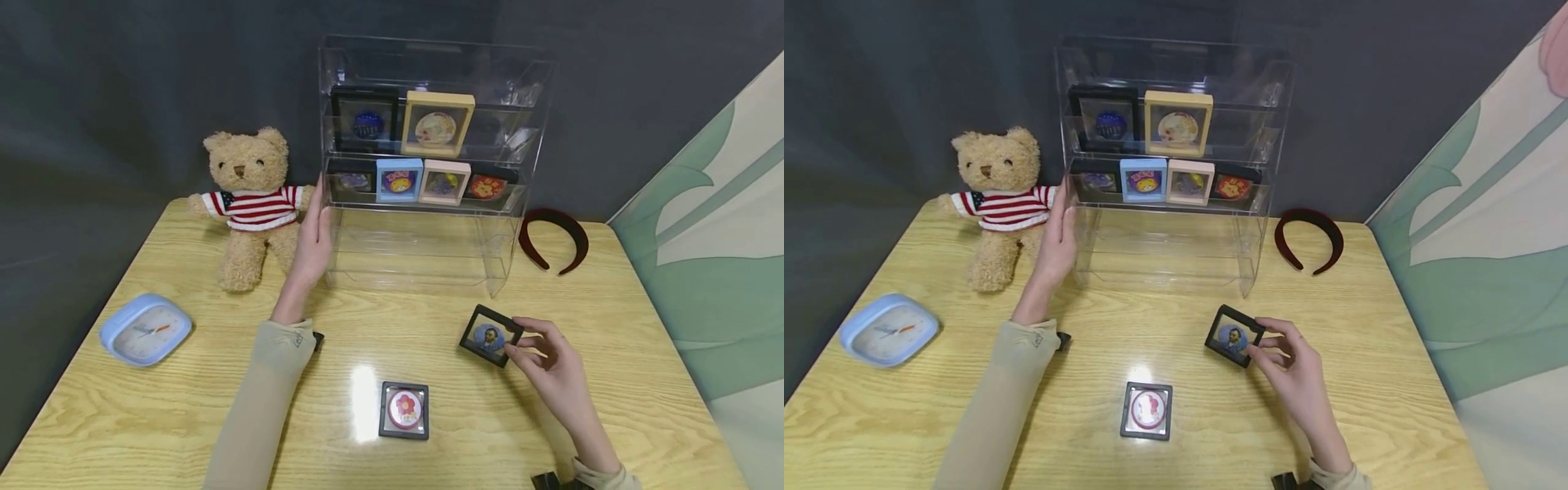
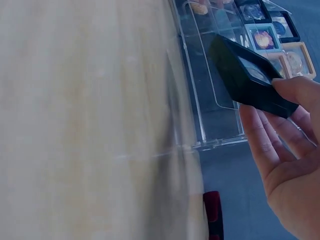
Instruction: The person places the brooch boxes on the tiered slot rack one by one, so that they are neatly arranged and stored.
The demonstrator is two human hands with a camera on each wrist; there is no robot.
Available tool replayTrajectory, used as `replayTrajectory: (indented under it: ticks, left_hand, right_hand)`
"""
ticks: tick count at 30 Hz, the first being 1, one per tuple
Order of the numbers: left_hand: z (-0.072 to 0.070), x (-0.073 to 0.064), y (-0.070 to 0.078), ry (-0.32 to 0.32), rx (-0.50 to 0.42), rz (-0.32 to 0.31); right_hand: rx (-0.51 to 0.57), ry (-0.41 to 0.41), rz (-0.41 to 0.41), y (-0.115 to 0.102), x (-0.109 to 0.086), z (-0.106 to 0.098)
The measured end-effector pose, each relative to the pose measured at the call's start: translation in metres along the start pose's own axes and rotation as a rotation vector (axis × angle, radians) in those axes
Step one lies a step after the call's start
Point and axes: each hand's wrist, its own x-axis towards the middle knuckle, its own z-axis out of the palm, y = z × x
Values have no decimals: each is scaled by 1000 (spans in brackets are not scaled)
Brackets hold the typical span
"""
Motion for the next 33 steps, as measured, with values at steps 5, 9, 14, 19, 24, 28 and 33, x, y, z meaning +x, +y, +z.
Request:
replayTrajectory:
  ticks: [5, 9, 14, 19, 24, 28, 33]
  left_hand:
    - [-1, -1, 0, 1, 11, -2]
    - [-1, -2, 0, 2, 11, -6]
    - [-1, -3, 1, 5, 16, -11]
    - [-1, -2, -1, 1, 17, -15]
    - [0, 0, -12, -2, 2, -9]
    - [0, 0, -6, -2, 5, 0]
    - [-1, -1, 1, -11, 11, -13]
  right_hand:
    - [5, 27, -30, -4, 13, -1]
    - [-4, 31, -48, -9, 25, 0]
    - [-19, 19, -59, -16, 44, 3]
    - [-27, -1, -91, -25, 64, 8]
    - [21, -19, -140, -33, 79, 14]
    - [37, -19, -158, -37, 89, 20]
    - [36, -15, -164, -40, 98, 26]
